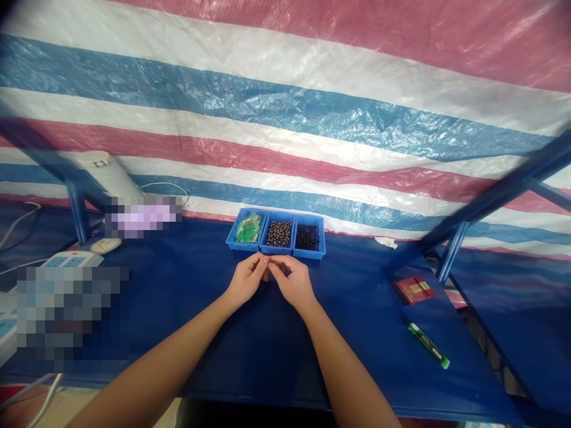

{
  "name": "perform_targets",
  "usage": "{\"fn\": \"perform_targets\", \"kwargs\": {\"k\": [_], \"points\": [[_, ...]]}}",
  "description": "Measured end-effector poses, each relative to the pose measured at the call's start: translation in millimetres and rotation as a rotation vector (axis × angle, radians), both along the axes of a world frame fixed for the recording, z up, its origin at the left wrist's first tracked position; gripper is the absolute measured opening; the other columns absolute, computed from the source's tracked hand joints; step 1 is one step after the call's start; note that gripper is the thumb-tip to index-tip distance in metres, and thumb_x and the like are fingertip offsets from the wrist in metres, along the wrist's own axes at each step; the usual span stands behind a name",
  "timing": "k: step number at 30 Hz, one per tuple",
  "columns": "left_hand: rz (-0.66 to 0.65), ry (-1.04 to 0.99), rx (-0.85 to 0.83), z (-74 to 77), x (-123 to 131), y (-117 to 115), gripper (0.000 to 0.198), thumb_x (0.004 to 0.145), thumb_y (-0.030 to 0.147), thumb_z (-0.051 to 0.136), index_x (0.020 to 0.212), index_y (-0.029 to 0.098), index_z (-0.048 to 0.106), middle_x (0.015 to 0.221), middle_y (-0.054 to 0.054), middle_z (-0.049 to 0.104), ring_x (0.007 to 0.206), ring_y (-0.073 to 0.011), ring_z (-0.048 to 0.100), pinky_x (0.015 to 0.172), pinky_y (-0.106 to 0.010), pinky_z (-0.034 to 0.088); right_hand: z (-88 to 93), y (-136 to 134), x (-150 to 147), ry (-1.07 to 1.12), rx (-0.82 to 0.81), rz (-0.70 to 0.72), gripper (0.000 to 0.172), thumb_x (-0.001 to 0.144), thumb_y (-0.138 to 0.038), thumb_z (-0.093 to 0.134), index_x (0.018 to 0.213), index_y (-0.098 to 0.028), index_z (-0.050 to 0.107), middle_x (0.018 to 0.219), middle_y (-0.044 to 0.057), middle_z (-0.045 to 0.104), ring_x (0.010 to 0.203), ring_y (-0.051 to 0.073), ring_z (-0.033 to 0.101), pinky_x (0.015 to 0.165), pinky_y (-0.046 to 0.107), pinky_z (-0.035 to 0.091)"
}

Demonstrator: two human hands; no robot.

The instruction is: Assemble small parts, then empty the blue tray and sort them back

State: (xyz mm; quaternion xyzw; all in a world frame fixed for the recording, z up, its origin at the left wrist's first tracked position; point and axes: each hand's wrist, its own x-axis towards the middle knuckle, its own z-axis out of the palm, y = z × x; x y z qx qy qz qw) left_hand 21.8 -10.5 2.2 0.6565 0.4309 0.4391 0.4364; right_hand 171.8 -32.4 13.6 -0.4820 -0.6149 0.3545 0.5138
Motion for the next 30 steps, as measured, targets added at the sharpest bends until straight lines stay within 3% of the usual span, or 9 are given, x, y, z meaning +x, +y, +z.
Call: {"fn": "perform_targets", "kwargs": {"k": [7, 12, 17, 30], "points": [[0.002, 0.026, -0.021, -1.6, -1.0, 3.8, 0.047, 0.095, 0.046, 0.044, 0.061, 0.015, 0.054, 0.052, 0.003, 0.051, 0.050, -0.0094, 0.048, 0.052, -0.022, 0.037, -2.6, -1.7, -0.3, 0.028, 0.010, 0.041, 0.020, 0.085, -0.028, 0.064, 0.103, -0.022, 0.072, 0.094, 0.005, 0.072, 0.078, 0.019, 0.068, 0.072, 0.032, 0.057], [-0.046, 0.030, -0.012, 6.4, 1.9, 4.3, 0.042, 0.095, 0.046, 0.045, 0.067, 0.015, 0.054, 0.060, 0.002, 0.054, 0.055, -0.0095, 0.048, 0.055, -0.022, 0.037, -3.0, -2.1, 0.1, 0.007, 0.077, -0.015, 0.015, 0.085, -0.025, 0.064, 0.098, -0.024, 0.072, 0.092, 0.005, 0.070, 0.077, 0.018, 0.065, 0.071, 0.031, 0.055], [-0.081, -0.090, -0.070, 11.5, 11.2, 2.2, 0.035, 0.096, 0.046, 0.044, 0.077, 0.017, 0.051, 0.065, 0.003, 0.055, 0.061, -0.0108, 0.052, 0.058, -0.022, 0.040, -5.6, -0.9, 2.8, 0.071, 0.132, -0.048, 0.014, 0.085, -0.025, 0.065, 0.096, -0.025, 0.073, 0.093, 0.004, 0.068, 0.077, 0.017, 0.064, 0.070, 0.031, 0.055], [-0.036, -0.004, -0.032, 12.8, 5.1, 1.7, 0.047, 0.096, 0.048, 0.042, 0.063, 0.016, 0.052, 0.055, 0.002, 0.051, 0.053, -0.0099, 0.048, 0.054, -0.023, 0.037, -7.6, -2.4, -1.3, 0.085, 0.058, -0.019, 0.017, 0.084, -0.028, 0.067, 0.098, -0.024, 0.076, 0.095, 0.005, 0.071, 0.081, 0.018, 0.067, 0.073, 0.031, 0.057]]}}
